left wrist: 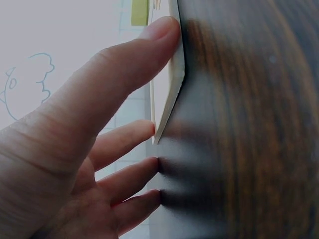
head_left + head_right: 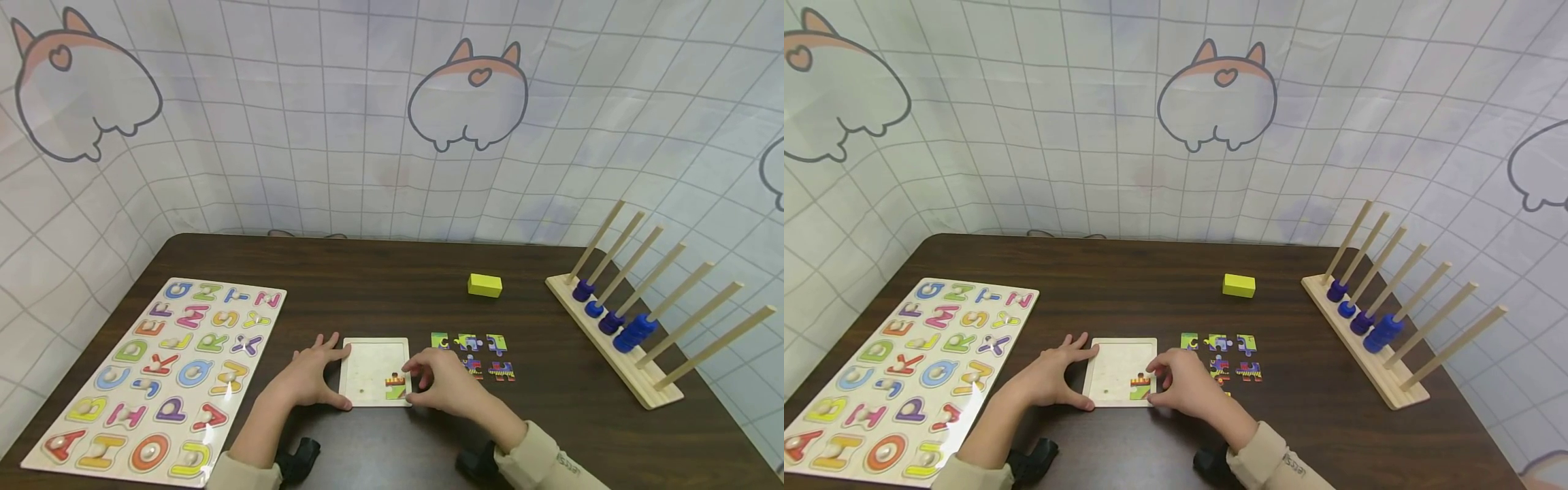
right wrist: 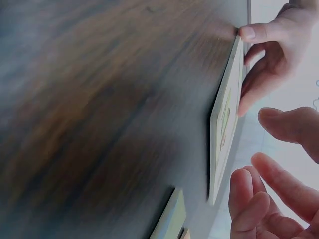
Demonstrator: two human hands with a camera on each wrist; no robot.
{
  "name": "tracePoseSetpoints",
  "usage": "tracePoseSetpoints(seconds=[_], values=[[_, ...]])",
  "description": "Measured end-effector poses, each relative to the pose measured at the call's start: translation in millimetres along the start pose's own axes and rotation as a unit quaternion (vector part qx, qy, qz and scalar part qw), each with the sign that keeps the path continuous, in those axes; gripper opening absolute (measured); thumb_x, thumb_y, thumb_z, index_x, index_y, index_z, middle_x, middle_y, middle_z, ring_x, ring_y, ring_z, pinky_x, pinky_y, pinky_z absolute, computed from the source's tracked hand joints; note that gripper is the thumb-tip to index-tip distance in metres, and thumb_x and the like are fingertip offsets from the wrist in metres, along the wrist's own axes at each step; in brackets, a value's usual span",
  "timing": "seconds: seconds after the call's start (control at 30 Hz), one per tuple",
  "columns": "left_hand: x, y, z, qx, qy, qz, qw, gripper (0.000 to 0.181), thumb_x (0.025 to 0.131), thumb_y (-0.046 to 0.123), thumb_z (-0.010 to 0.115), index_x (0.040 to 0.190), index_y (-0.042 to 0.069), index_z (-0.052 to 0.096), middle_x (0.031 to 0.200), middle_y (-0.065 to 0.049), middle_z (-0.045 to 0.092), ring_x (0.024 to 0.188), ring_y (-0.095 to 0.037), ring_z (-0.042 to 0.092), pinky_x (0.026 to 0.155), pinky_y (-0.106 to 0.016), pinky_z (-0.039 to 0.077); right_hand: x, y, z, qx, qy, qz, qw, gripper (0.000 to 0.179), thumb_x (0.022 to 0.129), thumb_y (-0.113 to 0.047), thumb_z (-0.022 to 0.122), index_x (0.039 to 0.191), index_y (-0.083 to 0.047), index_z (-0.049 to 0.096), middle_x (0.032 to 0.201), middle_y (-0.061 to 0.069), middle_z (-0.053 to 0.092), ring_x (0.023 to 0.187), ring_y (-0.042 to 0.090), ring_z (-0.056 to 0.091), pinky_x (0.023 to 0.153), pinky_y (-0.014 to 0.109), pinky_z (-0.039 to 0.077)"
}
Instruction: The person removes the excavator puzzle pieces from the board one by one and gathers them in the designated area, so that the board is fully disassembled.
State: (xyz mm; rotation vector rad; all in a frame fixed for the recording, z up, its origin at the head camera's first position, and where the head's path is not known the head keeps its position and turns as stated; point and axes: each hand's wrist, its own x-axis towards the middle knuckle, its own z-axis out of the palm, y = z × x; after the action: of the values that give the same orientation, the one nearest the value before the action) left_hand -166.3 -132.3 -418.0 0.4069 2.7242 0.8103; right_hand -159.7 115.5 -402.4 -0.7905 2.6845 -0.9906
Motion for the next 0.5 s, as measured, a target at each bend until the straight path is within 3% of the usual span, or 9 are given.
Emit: tracePoseSetpoints(seconds=[0.5], values=[[0.9,-1.5,0.3,0.001,-0.001,0.0,1.0,0.092,0.055,0.037,0.087,0.133,0.009,0.049,0.145,-0.019,0.029,0.134,-0.042,0.017,0.097,-0.069,0.014,17.5,-5,13,0.004,-0.031,0.0,0.9995,0.035,0.064,-0.006,0.08,0.095,0.002,0.067,0.076,0.004,0.056,0.055,0.007,0.047,0.05,0.02,0.04]])
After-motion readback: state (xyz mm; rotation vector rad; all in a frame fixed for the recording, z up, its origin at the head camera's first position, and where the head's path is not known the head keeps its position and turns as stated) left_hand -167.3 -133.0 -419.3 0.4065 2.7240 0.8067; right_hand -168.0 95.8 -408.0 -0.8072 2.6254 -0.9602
